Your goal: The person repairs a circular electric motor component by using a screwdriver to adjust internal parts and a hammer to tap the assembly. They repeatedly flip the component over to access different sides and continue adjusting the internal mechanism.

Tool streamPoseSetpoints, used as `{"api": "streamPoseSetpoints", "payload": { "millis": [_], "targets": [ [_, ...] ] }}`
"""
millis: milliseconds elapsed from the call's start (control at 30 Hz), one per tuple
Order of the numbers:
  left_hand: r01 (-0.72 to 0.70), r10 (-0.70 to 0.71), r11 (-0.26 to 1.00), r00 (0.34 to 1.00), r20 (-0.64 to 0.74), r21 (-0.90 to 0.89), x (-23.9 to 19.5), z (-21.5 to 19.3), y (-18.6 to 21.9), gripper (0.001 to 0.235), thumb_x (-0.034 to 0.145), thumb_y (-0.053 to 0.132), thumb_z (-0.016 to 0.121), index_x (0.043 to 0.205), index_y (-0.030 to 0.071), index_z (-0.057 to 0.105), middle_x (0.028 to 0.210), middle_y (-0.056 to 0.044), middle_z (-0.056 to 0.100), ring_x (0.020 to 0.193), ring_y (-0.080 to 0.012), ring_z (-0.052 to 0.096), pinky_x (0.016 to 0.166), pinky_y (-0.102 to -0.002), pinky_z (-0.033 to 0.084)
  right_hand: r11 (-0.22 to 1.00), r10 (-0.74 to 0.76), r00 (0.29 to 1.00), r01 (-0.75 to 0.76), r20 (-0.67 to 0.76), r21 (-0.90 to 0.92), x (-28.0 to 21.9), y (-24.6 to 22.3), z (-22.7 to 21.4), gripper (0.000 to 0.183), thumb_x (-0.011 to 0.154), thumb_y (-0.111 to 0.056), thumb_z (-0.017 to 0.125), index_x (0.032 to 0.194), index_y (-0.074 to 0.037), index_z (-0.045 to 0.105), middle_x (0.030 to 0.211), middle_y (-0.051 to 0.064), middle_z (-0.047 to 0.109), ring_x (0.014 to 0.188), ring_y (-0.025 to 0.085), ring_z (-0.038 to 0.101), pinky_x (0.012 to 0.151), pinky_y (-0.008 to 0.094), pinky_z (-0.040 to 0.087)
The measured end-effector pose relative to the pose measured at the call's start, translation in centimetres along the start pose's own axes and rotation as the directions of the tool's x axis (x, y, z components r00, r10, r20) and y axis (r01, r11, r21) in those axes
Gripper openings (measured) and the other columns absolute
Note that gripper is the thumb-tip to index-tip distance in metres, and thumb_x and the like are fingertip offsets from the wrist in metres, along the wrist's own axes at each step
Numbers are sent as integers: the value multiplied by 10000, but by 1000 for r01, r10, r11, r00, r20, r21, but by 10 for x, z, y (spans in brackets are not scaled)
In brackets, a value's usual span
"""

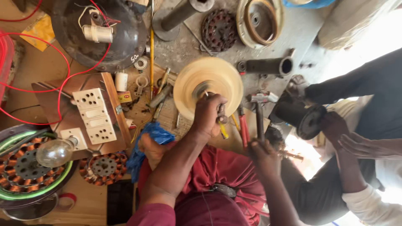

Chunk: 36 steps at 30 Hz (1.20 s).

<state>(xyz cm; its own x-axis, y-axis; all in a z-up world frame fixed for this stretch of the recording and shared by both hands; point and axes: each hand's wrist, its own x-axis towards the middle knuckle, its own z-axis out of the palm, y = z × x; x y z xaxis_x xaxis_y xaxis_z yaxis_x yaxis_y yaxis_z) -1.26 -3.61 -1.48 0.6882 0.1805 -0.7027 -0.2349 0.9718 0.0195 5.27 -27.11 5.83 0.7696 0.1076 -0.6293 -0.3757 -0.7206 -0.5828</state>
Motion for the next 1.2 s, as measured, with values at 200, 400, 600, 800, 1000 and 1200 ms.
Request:
{"api": "streamPoseSetpoints", "payload": {
  "millis": [200, 400, 600, 800, 1000, 1200],
  "targets": [
    [18, -19, 1000, 999, 47, 9, -14, -3, -2, 275, 834, 50, 663, 683, 177, 472, 575, 45, 423, 448, -72, 362, 404, -255, 320, 927, 31, 986, -90, 163, 365, 2, 48, 4, 320, 974, -115, 645, 1217, 91, 636, 1018, 153, 682, 880, 224, 685, 807, 361, 579],
    [0, -4, 998, 998, 57, 70, -19, 4, -1, 270, 845, 47, 670, 701, 167, 476, 606, 43, 447, 480, -62, 374, 417, -248, 321, 880, 138, 974, -203, 178, 429, 4, 51, 0, 340, 954, -121, 643, 1243, 55, 616, 1049, 139, 692, 940, 224, 690, 879, 364, 585],
    [9, -10, 998, 1000, 16, 60, -17, 6, 0, 268, 825, 44, 676, 705, 174, 474, 596, 41, 443, 473, -64, 367, 408, -249, 321, 963, 89, 987, -120, 134, 243, 21, 41, 25, 360, 955, -121, 655, 1256, 73, 626, 1103, 172, 713, 968, 254, 712, 886, 359, 586],
    [-10, 10, 998, 1000, 5, 55, -13, 4, -4, 251, 823, 33, 683, 703, 165, 506, 590, 49, 446, 458, -63, 354, 393, -254, 317, 995, 101, 953, -104, 285, -3, 89, 64, 58, 420, 922, -110, 680, 1322, 13, 653, 1213, 142, 723, 1044, 211, 698, 916, 349, 570],
    [40, -24, 992, 991, -135, 119, -1, -1, -17, 254, 827, 64, 705, 700, 148, 502, 587, 38, 442, 467, -74, 376, 400, -264, 345, 990, -132, 991, 130, 24, 62, 118, 57, 63, 521, 909, -168, 690, 1395, -15, 581, 1263, 93, 685, 1135, 201, 658, 944, 364, 533],
    [75, -61, 995, 981, -182, 70, 26, -10, -36, 168, 863, 106, 718, 803, 118, 561, 655, 29, 462, 504, -69, 400, 422, -260, 358, 780, 59, 898, -314, 435, 542, 104, 22, 82, 519, 1019, -319, 579, 1458, -62, 475, 1183, 92, 656, 985, 217, 648, 865, 405, 560]
  ]
}}
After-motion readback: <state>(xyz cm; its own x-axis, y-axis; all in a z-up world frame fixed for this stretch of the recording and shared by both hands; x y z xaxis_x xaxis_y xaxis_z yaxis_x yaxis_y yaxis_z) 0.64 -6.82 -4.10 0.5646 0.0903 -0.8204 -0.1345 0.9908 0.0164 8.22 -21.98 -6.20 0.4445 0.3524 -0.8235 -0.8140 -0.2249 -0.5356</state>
